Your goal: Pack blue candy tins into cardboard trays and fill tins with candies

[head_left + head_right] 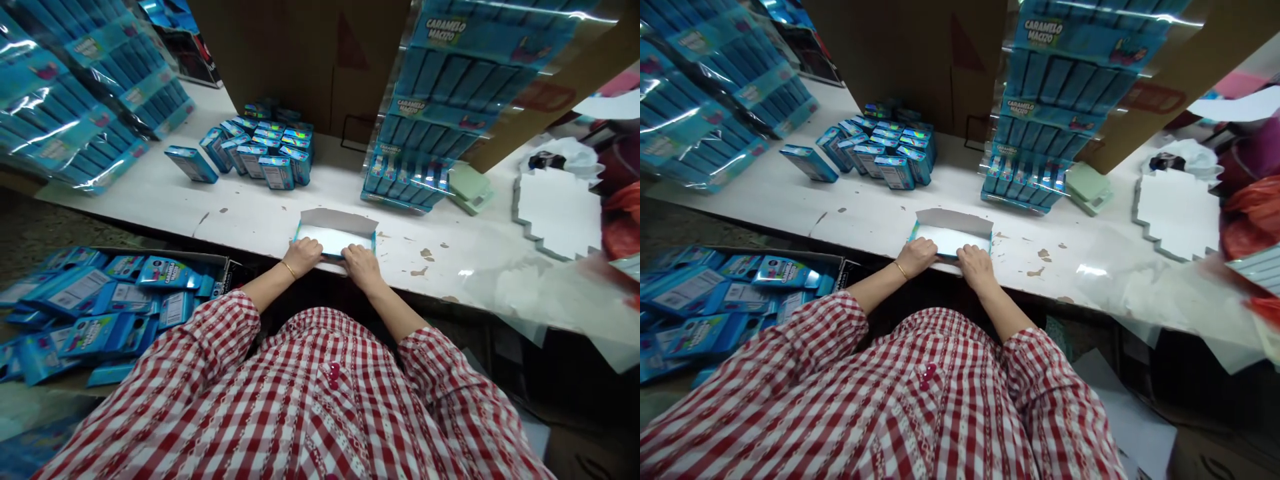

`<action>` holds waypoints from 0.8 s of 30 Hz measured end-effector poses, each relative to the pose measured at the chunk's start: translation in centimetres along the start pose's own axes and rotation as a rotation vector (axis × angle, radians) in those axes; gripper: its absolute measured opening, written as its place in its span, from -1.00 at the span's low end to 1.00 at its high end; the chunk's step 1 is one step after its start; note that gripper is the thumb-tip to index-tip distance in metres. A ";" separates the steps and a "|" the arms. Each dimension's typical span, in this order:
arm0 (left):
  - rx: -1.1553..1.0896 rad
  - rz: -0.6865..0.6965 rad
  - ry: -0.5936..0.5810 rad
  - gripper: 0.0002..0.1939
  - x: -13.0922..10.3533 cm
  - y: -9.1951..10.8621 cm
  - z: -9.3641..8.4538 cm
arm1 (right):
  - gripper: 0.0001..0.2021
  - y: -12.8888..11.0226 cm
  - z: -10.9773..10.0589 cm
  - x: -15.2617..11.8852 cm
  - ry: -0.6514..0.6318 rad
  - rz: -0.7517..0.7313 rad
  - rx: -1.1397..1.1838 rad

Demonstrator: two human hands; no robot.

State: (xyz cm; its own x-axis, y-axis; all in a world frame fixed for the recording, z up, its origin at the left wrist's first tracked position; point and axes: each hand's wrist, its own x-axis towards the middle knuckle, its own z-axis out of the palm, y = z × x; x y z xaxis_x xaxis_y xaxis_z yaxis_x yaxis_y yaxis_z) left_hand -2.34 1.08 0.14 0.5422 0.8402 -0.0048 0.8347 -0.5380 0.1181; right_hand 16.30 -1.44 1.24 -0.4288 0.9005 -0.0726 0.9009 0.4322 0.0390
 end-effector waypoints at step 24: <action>-0.250 0.081 -0.080 -0.77 5.2 0.4 -3.8 | -0.60 1.7 -4.1 -4.5 0.350 0.044 0.244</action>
State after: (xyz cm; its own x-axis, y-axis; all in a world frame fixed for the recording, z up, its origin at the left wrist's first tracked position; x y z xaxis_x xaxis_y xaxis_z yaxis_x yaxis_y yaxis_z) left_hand 0.47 5.52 3.92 0.6206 0.7816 -0.0627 0.7437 -0.5614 0.3630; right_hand 19.53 -4.54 5.68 -0.3480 0.8982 0.2685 0.8901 0.4065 -0.2059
